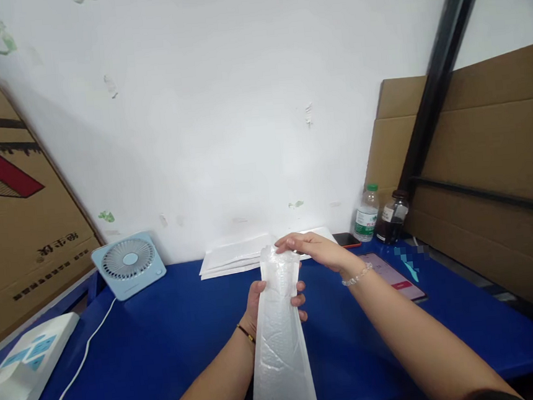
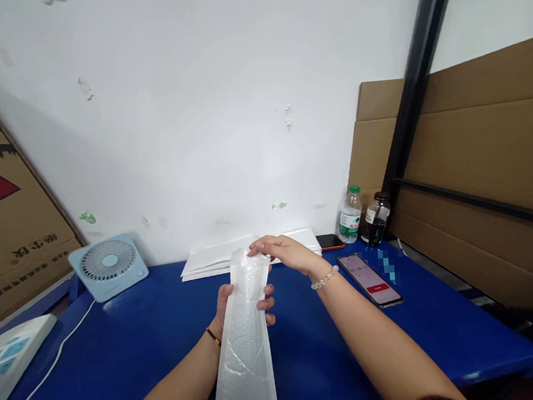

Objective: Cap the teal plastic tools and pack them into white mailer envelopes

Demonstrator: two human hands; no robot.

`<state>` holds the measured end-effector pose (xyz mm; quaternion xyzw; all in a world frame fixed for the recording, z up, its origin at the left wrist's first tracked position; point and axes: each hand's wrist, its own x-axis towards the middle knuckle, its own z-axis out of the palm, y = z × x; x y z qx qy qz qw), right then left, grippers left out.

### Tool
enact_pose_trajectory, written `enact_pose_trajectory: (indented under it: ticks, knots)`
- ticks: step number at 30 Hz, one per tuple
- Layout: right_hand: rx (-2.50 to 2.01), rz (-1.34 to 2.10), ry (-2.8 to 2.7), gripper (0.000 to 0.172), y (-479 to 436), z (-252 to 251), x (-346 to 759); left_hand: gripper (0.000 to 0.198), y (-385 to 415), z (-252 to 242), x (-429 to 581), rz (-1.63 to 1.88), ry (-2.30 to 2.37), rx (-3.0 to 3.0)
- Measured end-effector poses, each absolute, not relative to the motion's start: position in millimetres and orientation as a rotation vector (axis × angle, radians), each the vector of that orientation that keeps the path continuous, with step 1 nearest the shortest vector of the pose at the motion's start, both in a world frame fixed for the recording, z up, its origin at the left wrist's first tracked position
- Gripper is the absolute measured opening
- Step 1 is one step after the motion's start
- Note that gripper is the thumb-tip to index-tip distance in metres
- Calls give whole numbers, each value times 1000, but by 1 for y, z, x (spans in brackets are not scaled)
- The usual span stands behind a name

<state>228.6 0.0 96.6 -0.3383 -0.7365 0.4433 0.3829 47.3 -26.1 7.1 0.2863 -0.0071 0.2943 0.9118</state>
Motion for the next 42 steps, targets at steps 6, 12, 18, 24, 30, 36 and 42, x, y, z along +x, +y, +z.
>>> enact_pose_trajectory:
  ticks: [6,12,18,24,30,36,42]
  knots:
    - [-881,1044,-1761,37,3,99,224,81,-19,8,38,538,25,647]
    - [-945,757,-1499,30,7,108,238,45,-2,-5,33,583,478,789]
    - [-697,884,-1692,41,-6,86,247,33,-6,-10,32,418,332,780]
    - [-738,1012,-1779,35,4,76,240,30,-4,-17,31,353,147,643]
    - [-837,1032,-1504,35,62,64,214,29,6,6,3,852,210,276]
    - [-1355,799,-1489,35,131,27,162,42,43,8,-34,1468,335,-150]
    - [-1618,418,-1472,30,136,25,210,33,56,-6,-27,1349,392,-60]
